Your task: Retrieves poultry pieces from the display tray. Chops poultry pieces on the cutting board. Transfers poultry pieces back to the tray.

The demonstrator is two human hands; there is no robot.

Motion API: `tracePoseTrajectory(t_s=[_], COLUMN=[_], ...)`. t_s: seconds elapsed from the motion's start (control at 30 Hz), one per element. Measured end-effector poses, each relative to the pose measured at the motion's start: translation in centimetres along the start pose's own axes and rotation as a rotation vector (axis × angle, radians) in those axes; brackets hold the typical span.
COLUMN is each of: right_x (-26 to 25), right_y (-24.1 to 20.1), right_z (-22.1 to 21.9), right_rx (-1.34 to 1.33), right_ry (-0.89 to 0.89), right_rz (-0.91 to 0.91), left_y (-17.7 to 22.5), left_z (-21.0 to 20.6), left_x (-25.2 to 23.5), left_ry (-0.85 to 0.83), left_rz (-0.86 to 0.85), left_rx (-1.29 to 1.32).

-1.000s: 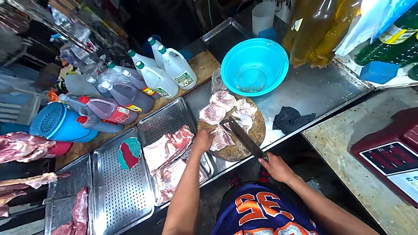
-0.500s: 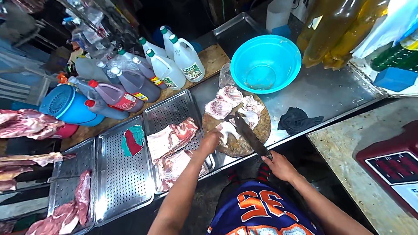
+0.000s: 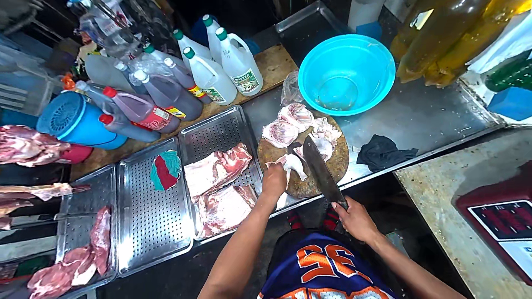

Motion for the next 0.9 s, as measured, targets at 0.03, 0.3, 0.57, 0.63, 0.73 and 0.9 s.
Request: tracePoseTrajectory(t_s=[0.03, 0.3, 0.57, 0.63, 0.73, 0.9], right_x=[0.3, -4.1, -5.0, -2.5, 0.1, -2.9], right_y=[-0.6, -7.1, -5.2, -3.4, -1.3, -3.2], right_z=[-0.5, -4.5, -6.4, -6.4, -7.0, -8.1], right_rx=[-0.071, -0.404, -0.528, -0.500, -0.507, -0.606], right_ry=[0.003, -0.154, -0.326, -0.405, -0.487, -0.478], right_rz=[0.003, -0.029, -0.058, -0.087, -0.103, -0.087], left_y=[-0.3, 0.3, 2.3, 2.2, 2.0, 1.8], left_z=[0.1, 0.4, 1.3, 2.0, 2.4, 2.3], left_x=[0.1, -0.1, -0.3, -0.5, -0.7, -0.3], left_ry=[-0.008, -0.053, 0.020, 0.021, 0.001, -0.015], left_rz=[-0.008, -0.197, -0.350, -0.338, -0.309, -0.394], left_rx=[0.012, -0.102, -0.385, -0.392, -0.403, -0.423])
Point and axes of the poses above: each hand's wrist, its own x-axis away from the middle knuckle, its own z-axis out of the back of the hand, y = z × x, the point moved 9 cm from there along -x, towards the middle knuckle, and after that the axes turned 5 degrees about z, right-handed, at the moved point
